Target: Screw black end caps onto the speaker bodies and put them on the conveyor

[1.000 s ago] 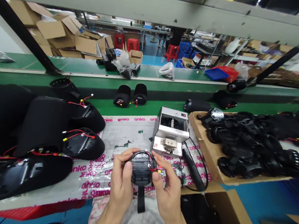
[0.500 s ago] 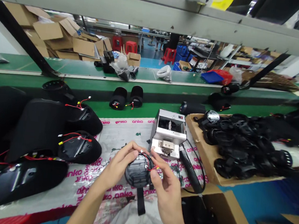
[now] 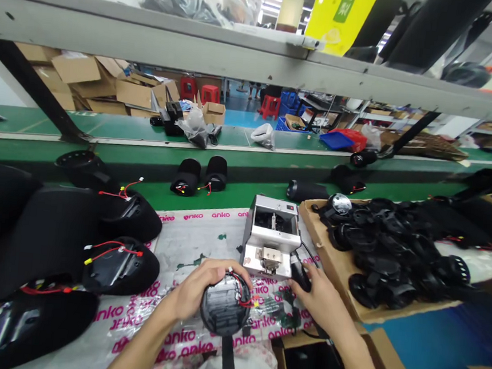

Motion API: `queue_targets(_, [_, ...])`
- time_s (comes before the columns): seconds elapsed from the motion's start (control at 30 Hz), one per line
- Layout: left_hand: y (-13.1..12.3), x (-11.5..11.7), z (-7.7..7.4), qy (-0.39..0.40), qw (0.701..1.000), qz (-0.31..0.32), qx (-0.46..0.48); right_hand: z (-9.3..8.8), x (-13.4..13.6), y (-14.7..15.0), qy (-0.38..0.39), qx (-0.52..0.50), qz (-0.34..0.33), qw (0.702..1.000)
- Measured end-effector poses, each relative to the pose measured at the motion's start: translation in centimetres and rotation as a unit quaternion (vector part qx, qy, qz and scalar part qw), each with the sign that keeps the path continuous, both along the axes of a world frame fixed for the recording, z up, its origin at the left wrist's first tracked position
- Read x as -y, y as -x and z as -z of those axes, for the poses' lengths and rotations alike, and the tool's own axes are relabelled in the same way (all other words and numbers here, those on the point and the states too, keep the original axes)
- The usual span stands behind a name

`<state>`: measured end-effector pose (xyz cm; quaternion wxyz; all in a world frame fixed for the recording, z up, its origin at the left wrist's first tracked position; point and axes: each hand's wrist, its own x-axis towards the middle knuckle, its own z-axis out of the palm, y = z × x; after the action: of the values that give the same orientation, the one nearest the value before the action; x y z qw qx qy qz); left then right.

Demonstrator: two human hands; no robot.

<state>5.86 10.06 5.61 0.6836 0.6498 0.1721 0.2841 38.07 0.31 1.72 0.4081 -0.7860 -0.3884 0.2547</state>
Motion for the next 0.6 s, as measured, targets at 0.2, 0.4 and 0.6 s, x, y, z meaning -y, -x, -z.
queue_targets(0.2, [0.0,-0.1,0.1,0.015,1.0,0.012,-0.01,-2.2,1.0,-1.4,-0.012,-0.139,-0.061,0.988])
queue_targets(0.4, [-0.3,-0.3,0.2,0.04,0.999,0.025,0.002,-6.5,2.1,0.3,-0.227,-0.352,-0.12,0.9])
queue_targets(0.6, [-0.3,-0.3,0.3,0.049,0.998,0.024,0.009,-9.6,-0.6,3.0,-0.31,-0.362,-0.312,0.822])
